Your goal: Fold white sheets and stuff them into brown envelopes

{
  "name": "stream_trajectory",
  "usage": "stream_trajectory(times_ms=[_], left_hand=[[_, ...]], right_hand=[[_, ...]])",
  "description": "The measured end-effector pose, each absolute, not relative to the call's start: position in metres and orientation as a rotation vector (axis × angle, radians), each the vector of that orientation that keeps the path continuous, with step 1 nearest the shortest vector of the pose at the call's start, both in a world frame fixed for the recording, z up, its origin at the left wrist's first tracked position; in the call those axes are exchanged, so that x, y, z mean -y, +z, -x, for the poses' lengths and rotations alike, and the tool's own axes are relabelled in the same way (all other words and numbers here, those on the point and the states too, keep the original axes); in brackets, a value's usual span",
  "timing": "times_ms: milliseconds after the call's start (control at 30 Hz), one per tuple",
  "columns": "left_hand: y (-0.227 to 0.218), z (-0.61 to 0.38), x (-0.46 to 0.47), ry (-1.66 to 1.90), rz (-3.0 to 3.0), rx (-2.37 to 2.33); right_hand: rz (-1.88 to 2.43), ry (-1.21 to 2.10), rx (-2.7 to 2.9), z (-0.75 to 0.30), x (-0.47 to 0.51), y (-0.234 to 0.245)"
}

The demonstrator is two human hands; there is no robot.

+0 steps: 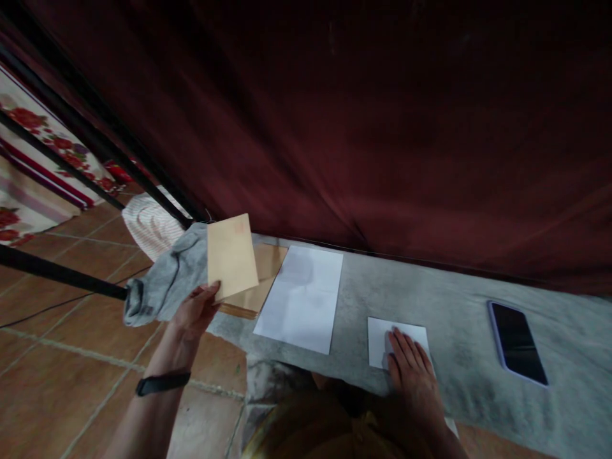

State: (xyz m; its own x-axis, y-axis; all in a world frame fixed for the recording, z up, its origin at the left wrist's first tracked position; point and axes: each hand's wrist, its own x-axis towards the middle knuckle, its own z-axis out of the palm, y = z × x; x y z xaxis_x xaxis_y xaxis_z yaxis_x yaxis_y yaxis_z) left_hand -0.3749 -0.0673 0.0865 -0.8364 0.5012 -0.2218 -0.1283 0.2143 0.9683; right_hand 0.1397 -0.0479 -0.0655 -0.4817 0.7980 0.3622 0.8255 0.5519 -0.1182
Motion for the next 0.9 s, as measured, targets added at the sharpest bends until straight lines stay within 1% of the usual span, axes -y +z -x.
stream_trajectory(times_ms=[67,100,200,300,400,467,533,600,633,733,900], left_hand=[[0.085,0.336,0.066,1.616,-0.258,-1.624],[0.082,0.313,0.064,1.616,-0.195,-1.522],[0.07,0.24,0.056,1.631,-0.033,-1.323],[0.053,0.177,0.052,1.597,-0.063,-1.272],[0.032,0.132,0.055,1.549,-0.05,-1.276],[0.021,0.112,0.059,1.522,-0.086,-1.305],[0.016,0.096,0.064,1.502,-0.118,-1.315],[0.016,0.084,0.067,1.499,-0.094,-1.285],[0.018,0.079,0.069,1.501,-0.063,-1.263],[0.025,0.071,0.076,1.473,0.041,-1.202],[0.031,0.071,0.088,1.356,0.078,-1.127]], right_hand=[[1.349,-0.105,2.384,-0.139,0.046,-0.069],[1.358,-0.098,2.372,-0.139,0.045,-0.07],[1.353,-0.024,2.335,-0.139,0.043,-0.068],[1.36,0.124,2.19,-0.136,0.044,-0.054],[1.415,0.474,1.943,-0.122,0.048,-0.028],[1.433,0.826,1.732,-0.104,0.049,-0.009],[1.355,1.184,1.472,-0.083,0.047,0.006],[1.234,1.437,1.191,-0.063,0.043,0.015],[1.189,1.52,1.087,-0.055,0.041,0.018],[1.173,1.631,0.874,-0.043,0.037,0.022],[1.118,1.804,0.78,-0.046,0.036,0.029]])
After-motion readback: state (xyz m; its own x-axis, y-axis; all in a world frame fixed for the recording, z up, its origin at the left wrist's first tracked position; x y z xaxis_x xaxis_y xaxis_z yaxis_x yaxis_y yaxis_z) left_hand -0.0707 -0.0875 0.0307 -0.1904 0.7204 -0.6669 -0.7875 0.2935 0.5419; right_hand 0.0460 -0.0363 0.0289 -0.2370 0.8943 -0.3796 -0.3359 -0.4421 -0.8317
